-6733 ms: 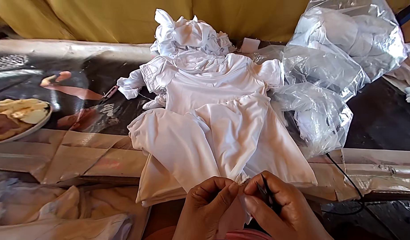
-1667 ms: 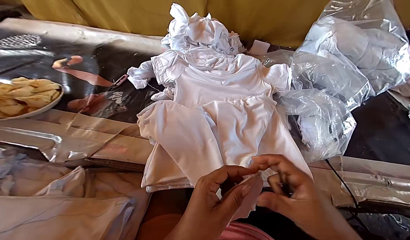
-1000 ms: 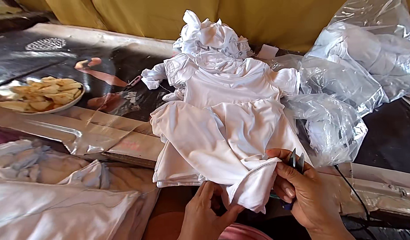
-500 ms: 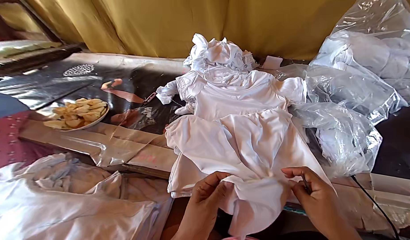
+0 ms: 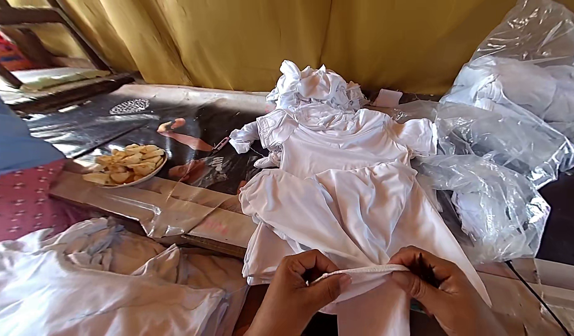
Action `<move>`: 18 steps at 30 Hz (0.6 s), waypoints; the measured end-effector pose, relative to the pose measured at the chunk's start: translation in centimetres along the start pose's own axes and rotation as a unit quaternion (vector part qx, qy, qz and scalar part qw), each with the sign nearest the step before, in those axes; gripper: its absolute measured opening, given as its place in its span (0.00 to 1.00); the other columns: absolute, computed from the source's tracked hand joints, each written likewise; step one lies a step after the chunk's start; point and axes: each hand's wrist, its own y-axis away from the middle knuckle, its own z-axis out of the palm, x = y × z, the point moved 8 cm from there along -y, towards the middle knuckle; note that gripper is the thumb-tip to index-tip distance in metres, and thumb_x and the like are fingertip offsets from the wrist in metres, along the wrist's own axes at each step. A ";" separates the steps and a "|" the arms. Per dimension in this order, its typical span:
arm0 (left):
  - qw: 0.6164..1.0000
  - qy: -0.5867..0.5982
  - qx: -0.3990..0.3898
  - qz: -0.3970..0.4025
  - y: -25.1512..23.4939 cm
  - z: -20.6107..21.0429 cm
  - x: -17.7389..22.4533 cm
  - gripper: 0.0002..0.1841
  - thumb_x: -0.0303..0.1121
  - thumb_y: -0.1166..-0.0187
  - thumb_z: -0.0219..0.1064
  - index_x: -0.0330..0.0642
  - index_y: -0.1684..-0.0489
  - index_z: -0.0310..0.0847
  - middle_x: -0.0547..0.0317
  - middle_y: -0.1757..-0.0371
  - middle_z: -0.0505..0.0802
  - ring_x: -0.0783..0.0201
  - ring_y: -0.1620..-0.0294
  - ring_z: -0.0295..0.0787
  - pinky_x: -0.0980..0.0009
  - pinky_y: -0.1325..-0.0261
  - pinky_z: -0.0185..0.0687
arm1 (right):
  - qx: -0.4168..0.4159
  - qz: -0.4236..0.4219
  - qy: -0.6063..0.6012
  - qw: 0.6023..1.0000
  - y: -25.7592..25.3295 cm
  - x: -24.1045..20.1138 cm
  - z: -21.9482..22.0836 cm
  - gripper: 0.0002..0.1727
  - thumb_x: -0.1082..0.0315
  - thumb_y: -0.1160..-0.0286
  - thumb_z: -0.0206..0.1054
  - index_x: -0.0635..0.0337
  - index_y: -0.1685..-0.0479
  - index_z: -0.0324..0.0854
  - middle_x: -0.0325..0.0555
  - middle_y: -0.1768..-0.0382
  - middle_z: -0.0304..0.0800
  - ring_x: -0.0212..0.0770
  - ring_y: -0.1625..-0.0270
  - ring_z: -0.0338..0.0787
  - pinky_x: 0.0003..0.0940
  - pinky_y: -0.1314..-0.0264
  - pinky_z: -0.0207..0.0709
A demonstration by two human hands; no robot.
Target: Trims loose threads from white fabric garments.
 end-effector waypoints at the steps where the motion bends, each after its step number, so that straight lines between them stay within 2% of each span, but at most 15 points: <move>1: 0.999 0.034 -0.007 -0.004 0.0 -0.1 -0.4 0.06 0.39 0.27 0.77 0.49 0.68 0.91 0.78 0.72 0.89 0.87 0.70 0.81 0.88 0.66 0.77 | 0.000 -0.004 -0.020 1.000 -0.2 0.2 -0.1 0.06 0.57 0.19 0.69 0.45 0.57 0.86 0.17 0.70 0.83 0.08 0.77 0.73 0.06 0.78 0.67; 4: 0.996 0.081 -0.024 0.017 0.0 0.0 -0.9 0.10 0.44 0.20 0.70 0.50 0.66 0.92 0.75 0.60 0.90 0.83 0.54 0.83 0.84 0.48 0.79 | -0.005 -0.009 -0.061 0.998 -0.7 0.7 -0.3 0.09 0.55 0.16 0.65 0.46 0.58 0.87 0.20 0.63 0.84 0.08 0.78 0.70 0.05 0.80 0.65; 5: 0.995 0.091 -0.031 0.017 0.1 0.1 -1.0 0.11 0.44 0.19 0.68 0.50 0.64 0.92 0.75 0.57 0.91 0.82 0.51 0.84 0.83 0.46 0.80 | -0.006 0.000 -0.074 0.997 -0.8 0.9 -0.3 0.09 0.55 0.16 0.65 0.45 0.59 0.87 0.20 0.63 0.84 0.08 0.79 0.69 0.05 0.80 0.64; 8: 0.993 0.115 -0.037 -0.013 0.4 0.5 -0.9 0.09 0.40 0.16 0.66 0.51 0.60 0.92 0.78 0.62 0.92 0.85 0.60 0.87 0.85 0.54 0.83 | -0.004 0.022 -0.101 0.995 -1.3 1.2 -0.1 0.09 0.55 0.16 0.65 0.44 0.60 0.87 0.19 0.69 0.82 0.09 0.81 0.68 0.06 0.82 0.62; 12: 0.993 0.106 -0.030 -0.030 0.6 1.0 -0.9 0.08 0.36 0.19 0.70 0.45 0.54 0.93 0.74 0.60 0.95 0.83 0.60 0.90 0.82 0.53 0.86 | -0.010 0.024 -0.083 0.996 -1.9 1.3 0.4 0.10 0.55 0.15 0.64 0.44 0.61 0.87 0.19 0.75 0.79 0.10 0.81 0.68 0.06 0.81 0.63; 14: 0.994 0.101 -0.026 -0.034 0.7 1.2 -1.0 0.07 0.35 0.19 0.69 0.45 0.55 0.93 0.74 0.60 0.94 0.83 0.60 0.88 0.82 0.54 0.85 | -0.006 0.027 -0.044 0.999 -2.2 1.4 0.6 0.10 0.54 0.16 0.65 0.45 0.61 0.86 0.21 0.77 0.78 0.11 0.82 0.69 0.07 0.81 0.63; 16: 0.992 0.120 -0.013 -0.043 0.7 1.3 -1.3 0.08 0.34 0.17 0.67 0.46 0.56 0.94 0.74 0.61 0.94 0.82 0.60 0.88 0.81 0.52 0.85 | 0.051 0.031 0.010 0.998 -2.3 1.2 0.1 0.09 0.52 0.22 0.71 0.45 0.60 0.85 0.22 0.78 0.80 0.13 0.82 0.71 0.09 0.82 0.63; 18: 0.987 0.148 0.008 -0.057 0.8 1.4 -1.5 0.10 0.33 0.16 0.65 0.46 0.58 0.94 0.73 0.63 0.93 0.81 0.62 0.88 0.80 0.54 0.86 | 0.114 0.009 0.061 0.992 -1.9 0.0 -0.7 0.16 0.46 0.27 0.73 0.46 0.53 0.82 0.23 0.74 0.80 0.15 0.80 0.71 0.11 0.80 0.64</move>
